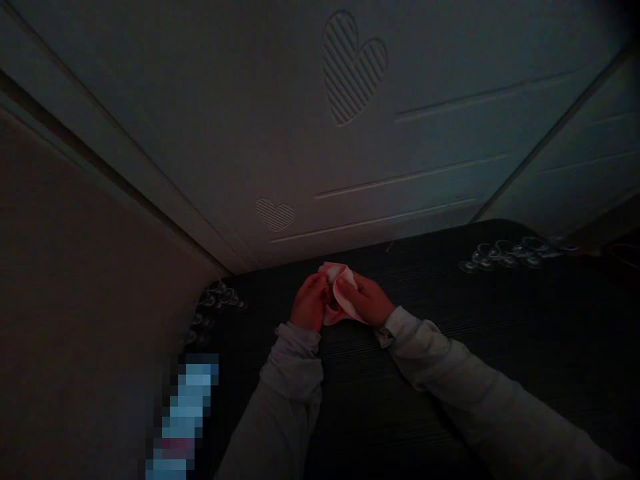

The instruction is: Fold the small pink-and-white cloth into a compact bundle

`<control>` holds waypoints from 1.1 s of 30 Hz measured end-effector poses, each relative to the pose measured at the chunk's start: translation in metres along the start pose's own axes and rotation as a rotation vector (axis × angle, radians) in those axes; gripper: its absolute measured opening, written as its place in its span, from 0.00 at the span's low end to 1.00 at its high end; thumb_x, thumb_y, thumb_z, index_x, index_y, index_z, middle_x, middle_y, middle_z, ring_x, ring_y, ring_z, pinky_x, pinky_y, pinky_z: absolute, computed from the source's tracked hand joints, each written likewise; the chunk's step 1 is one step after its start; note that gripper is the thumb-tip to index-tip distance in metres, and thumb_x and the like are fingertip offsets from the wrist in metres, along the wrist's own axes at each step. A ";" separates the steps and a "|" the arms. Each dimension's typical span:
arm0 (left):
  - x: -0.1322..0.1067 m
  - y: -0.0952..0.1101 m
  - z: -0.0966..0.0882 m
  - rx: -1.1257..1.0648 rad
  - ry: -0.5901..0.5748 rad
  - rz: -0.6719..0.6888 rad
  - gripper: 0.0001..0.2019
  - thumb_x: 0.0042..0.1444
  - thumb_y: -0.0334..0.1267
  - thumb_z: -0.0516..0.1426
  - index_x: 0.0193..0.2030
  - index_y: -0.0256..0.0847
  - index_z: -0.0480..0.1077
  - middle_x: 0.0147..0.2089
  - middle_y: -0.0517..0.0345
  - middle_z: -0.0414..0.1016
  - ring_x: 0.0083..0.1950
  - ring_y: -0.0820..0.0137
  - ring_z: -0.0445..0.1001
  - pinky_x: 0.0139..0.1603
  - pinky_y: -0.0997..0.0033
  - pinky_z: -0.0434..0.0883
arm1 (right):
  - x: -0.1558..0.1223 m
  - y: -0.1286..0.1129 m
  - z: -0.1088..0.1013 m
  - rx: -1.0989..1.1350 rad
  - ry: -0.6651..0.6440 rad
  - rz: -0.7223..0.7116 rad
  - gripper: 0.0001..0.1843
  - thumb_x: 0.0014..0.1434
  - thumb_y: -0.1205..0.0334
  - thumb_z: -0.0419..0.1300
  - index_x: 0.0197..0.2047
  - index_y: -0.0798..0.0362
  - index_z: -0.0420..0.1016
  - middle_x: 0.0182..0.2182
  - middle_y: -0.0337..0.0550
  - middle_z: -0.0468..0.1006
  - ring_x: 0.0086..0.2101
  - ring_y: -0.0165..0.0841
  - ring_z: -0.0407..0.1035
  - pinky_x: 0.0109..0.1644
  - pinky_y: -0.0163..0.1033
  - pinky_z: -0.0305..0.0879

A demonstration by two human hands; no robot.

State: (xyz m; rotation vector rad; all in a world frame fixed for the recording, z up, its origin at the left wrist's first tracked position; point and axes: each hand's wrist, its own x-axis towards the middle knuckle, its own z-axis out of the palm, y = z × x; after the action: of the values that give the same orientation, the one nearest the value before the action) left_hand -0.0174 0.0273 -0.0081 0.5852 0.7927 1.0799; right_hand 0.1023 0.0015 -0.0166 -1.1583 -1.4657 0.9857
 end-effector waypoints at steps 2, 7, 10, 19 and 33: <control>-0.001 0.000 0.001 -0.003 0.002 -0.009 0.13 0.36 0.37 0.60 0.30 0.36 0.64 0.24 0.62 0.67 0.25 0.78 0.65 0.28 0.76 0.61 | 0.000 0.001 0.000 -0.017 0.007 0.011 0.22 0.54 0.52 0.47 0.50 0.51 0.63 0.47 0.42 0.68 0.46 0.34 0.63 0.51 0.41 0.57; 0.002 -0.001 -0.002 0.015 0.006 -0.006 0.12 0.37 0.38 0.59 0.30 0.36 0.64 0.23 0.62 0.66 0.24 0.78 0.65 0.27 0.76 0.61 | 0.000 0.000 0.000 -0.055 0.008 0.019 0.21 0.53 0.52 0.49 0.48 0.52 0.65 0.44 0.43 0.70 0.42 0.34 0.65 0.47 0.40 0.60; 0.004 -0.002 -0.004 0.020 0.007 0.008 0.11 0.39 0.39 0.58 0.30 0.36 0.64 0.23 0.62 0.66 0.24 0.78 0.64 0.27 0.76 0.60 | 0.000 0.001 -0.001 -0.110 0.005 0.055 0.20 0.50 0.52 0.52 0.43 0.54 0.68 0.36 0.43 0.73 0.35 0.33 0.66 0.40 0.39 0.62; 0.007 -0.004 -0.008 -0.019 0.010 0.007 0.10 0.41 0.40 0.57 0.28 0.36 0.64 0.22 0.63 0.64 0.24 0.79 0.64 0.28 0.76 0.60 | -0.001 0.000 -0.001 -0.168 -0.043 0.045 0.18 0.50 0.51 0.51 0.37 0.55 0.69 0.29 0.41 0.71 0.29 0.29 0.63 0.32 0.35 0.59; 0.002 -0.002 -0.002 0.019 0.008 -0.018 0.13 0.37 0.40 0.59 0.27 0.35 0.63 0.22 0.63 0.64 0.23 0.79 0.64 0.26 0.77 0.60 | -0.005 -0.003 0.003 -0.152 0.193 0.144 0.20 0.49 0.48 0.51 0.36 0.56 0.70 0.25 0.40 0.71 0.25 0.28 0.62 0.30 0.34 0.59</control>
State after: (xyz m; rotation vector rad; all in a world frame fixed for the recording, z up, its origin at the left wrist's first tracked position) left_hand -0.0174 0.0286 -0.0115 0.5893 0.8150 1.0601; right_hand 0.0995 -0.0040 -0.0152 -1.4447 -1.3348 0.8430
